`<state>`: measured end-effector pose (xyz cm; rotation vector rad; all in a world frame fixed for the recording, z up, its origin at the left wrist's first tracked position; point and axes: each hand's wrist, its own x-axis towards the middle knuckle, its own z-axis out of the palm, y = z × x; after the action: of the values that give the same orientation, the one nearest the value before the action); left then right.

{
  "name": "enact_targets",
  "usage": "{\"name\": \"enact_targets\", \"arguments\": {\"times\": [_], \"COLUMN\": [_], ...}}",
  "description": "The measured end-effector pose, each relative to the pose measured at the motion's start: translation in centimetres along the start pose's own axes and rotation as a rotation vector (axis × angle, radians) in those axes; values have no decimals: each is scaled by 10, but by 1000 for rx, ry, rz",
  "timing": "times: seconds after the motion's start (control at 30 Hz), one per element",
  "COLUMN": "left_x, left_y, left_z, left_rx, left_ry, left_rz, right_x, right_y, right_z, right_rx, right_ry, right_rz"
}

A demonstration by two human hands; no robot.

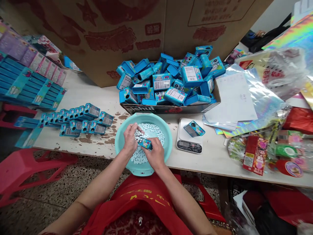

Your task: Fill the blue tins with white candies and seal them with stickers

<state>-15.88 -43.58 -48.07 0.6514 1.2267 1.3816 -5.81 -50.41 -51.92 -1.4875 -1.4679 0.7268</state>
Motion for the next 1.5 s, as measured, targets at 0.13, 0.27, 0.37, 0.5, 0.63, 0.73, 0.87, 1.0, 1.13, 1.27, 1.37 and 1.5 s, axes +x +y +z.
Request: {"name": "enact_targets", "arguments": {"times": [0.13,0.27,0.37,0.5,0.63,0.73,0.87,1.0,1.13,1.27,1.37,1.5], "left_x": [0,-2,-5,-13,-15,-11,-11,-14,-13,-13,-17,-8], "left_y": [1,-1,-5,-3,5,8,9,12,10,12,24,33], "left_z": [2,3,3,5,9,11,11,14,18,21,22,14], "left_rx": [28,75,155,217,100,79,42,28,17,47,23,-91], "left_ry": [-6,-1,14,6,6,21,12,33,48,33,10,-35], "left_rz": [3,58,149,179,158,82,54,25,37,10,4,-64], "right_x": [0,1,1,2,1,0,-1,0,2,4,3,1], "right_y": [-4,-4,-5,-10,-17,-19,-19,-16,-10,-7,-7,3], "right_z": [-5,-6,-5,-5,-8,-9,-10,-12,-11,-13,-18,-19], "right_rx": [5,15,12,-9,22,38,75,109,126,158,201,261], "right_ry": [-13,-20,-19,-6,22,13,2,33,48,43,49,85], "right_rz": [-11,14,14,44,41,51,48,36,9,25,33,55]}}
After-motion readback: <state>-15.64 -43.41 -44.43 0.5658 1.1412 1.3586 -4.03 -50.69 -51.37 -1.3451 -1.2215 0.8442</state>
